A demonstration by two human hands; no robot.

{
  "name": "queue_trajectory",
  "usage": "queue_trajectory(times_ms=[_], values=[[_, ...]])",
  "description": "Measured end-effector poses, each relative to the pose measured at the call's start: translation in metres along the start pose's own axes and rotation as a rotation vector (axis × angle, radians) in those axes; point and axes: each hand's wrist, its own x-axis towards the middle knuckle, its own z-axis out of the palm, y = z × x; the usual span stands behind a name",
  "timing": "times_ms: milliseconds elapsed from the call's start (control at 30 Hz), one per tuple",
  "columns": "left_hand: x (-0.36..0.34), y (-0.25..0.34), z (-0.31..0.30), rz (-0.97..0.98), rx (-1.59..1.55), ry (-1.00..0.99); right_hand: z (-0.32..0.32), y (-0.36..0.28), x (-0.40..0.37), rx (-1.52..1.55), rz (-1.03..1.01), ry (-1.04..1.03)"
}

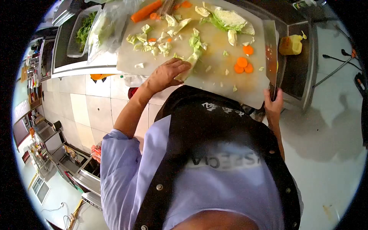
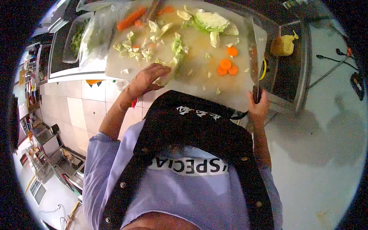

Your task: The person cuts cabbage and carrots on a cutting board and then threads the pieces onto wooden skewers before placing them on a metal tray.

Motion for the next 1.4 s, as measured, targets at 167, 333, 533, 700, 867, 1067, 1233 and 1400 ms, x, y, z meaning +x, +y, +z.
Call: queue_trajectory(times_ms=[167, 333, 533, 700, 867, 1067, 1233, 1400], values=[[0.001, 0.000, -0.001, 0.027, 0.056, -0.059, 0.004, -0.085, 0.006, -0.028, -0.165, -0.243], [0.002, 0.002, -0.008, 0.042, 0.025, -0.067, 0.044, -0.099, 0.013, -0.127, -0.297, -0.430], [-0.001, -0.004, -0.002, 0.015, 0.034, -0.094, 0.060, -0.089, 0.019, -0.201, -0.348, -0.503], [-0.001, -0.001, -0.002, -0.003, 0.012, -0.093, 0.070, -0.102, 0.030, -0.298, -0.340, -0.548], [-0.006, -0.001, -0.002, 0.014, 0.002, -0.040, 0.058, -0.094, 0.033, -0.268, -0.316, -0.438], [-0.005, 0.004, -0.002, 0.007, -0.002, -0.027, 0.040, -0.098, 0.019, -0.198, -0.261, -0.458], [-0.007, 0.005, 0.003, 0.026, 0.063, -0.008, 0.024, -0.111, 0.002, -0.188, -0.372, -0.494], [-0.011, 0.010, 0.004, -0.049, 0.088, -0.010, 0.017, -0.111, -0.012, -0.264, -0.418, -0.533]])
